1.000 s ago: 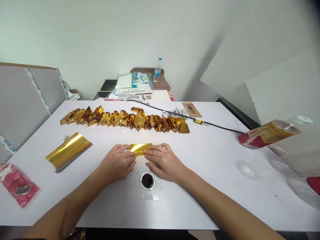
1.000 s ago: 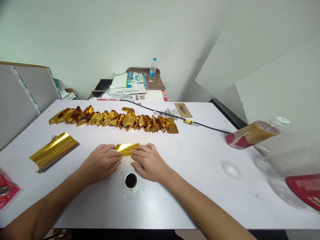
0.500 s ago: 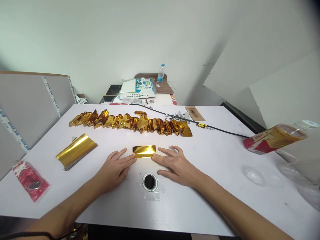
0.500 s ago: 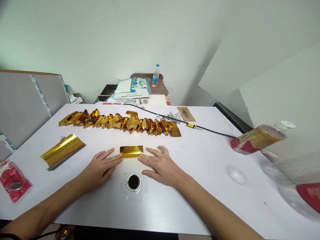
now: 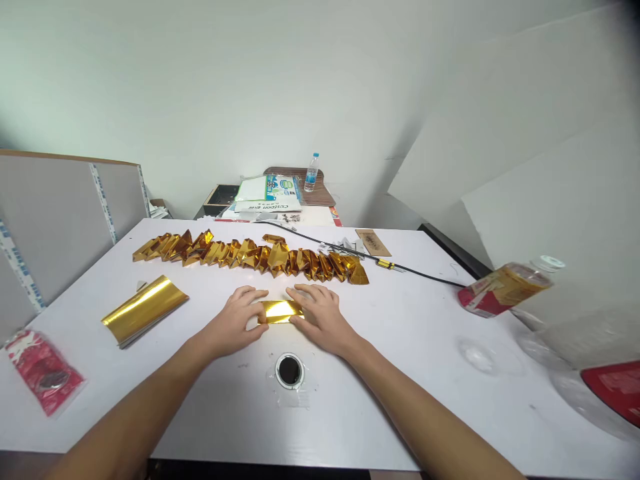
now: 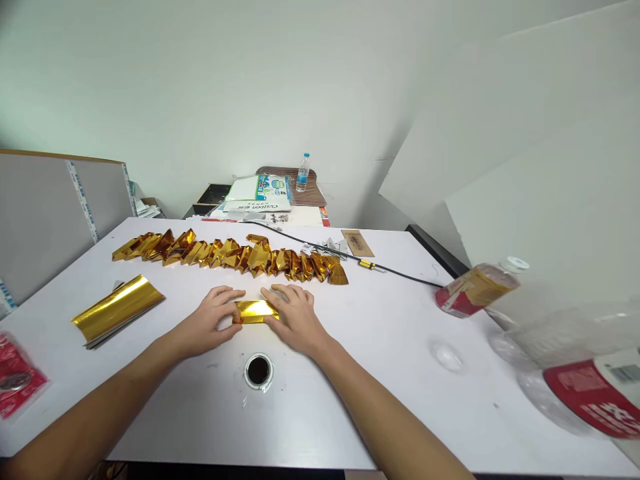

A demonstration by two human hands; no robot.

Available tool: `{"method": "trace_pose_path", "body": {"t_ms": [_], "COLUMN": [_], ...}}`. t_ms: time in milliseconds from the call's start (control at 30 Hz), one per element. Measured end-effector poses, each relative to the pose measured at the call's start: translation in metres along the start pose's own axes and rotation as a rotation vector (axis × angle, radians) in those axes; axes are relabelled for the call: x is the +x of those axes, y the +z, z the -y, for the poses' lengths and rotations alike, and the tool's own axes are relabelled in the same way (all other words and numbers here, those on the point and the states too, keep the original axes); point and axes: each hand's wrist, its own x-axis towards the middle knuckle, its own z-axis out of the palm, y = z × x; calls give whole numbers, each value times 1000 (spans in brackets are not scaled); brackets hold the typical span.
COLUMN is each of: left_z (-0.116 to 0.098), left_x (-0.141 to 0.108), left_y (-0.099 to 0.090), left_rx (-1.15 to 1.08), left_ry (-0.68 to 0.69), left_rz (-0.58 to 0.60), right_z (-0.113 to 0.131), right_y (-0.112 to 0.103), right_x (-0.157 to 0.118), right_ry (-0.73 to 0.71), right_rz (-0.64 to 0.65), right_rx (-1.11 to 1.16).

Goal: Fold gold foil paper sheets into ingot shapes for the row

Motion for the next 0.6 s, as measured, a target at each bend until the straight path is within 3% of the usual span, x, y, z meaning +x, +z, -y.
{"method": "trace_pose_path", "body": {"t_ms": [133,333,433,600], "left_z": [7,1,2,6], "left_x": [-5,-4,-5,-5], "left_y": [5,9,11,16], "left_rx": [-80,-156,-89,-47], "left_ry": [13,-83,32,198], "left_rz": [-39,-124,-44,-65], "right_z": [-3,4,11,12], "right_y": [2,5,2,-5], "right_x": [-3,-5,-8,-9], "right_ry": [-13,-283,-335,-198], "right_rz": [10,-101,-91,-213], "right_rx": [69,111,157,307]}}
